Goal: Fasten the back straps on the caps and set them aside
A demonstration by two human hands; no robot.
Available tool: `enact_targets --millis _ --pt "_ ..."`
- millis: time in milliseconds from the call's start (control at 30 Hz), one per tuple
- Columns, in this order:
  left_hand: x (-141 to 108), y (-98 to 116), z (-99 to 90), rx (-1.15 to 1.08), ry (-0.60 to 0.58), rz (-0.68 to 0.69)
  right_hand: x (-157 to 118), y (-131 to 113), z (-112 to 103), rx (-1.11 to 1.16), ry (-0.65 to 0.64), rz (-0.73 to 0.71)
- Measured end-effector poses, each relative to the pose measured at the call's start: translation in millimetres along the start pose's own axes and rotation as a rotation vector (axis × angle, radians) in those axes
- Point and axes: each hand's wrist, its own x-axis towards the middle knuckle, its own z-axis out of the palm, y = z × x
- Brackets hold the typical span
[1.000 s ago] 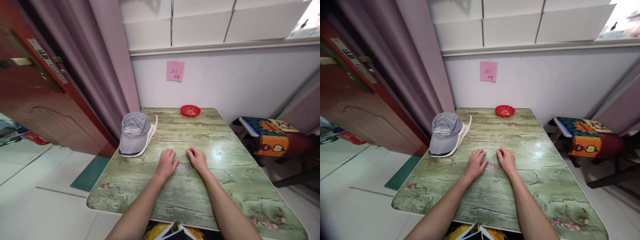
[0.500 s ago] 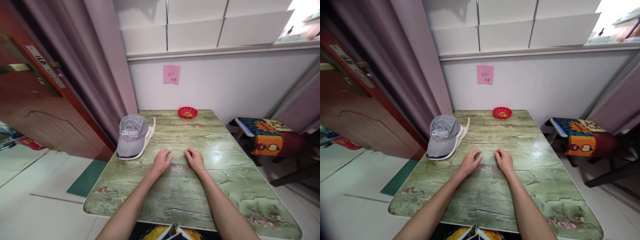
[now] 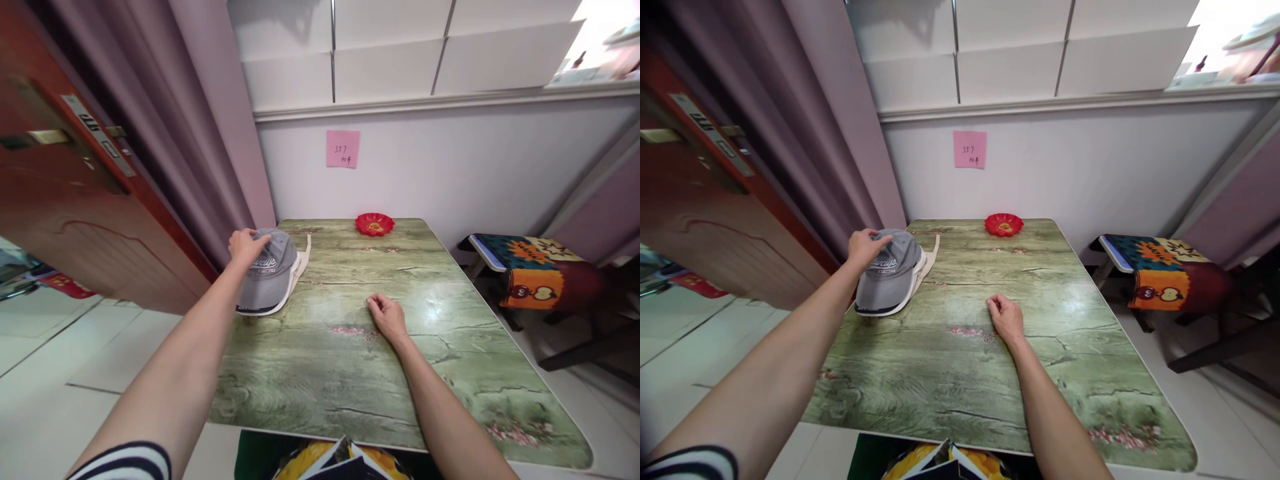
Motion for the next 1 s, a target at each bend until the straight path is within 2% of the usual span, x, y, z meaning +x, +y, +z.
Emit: enact_targets --millis 100,267,500,700,833,1000 --pt "1 -11 11.6 0.07 -0.06 -0.066 1 1 0 0.008 0.004 -0.01" --pt "8 -17 21.1 0.108 -0.048 -0.114 2 1 1 0.02 0.017 -0.006" --pt "17 -13 14.0 0.138 -0.057 -0.133 3 0 1 0.044 0.034 -0.013" --pt "11 2 -1.6 0.046 -0.025 -0.206 5 0 1 0.06 0.043 -0.009" --pt "1 18 -19.9 0.056 0.022 -0.129 5 0 1 0.054 0.043 -0.001" --pt "-12 55 -48.4 0.027 0.116 0.124 5 -1 0 0.049 0.046 0.004"
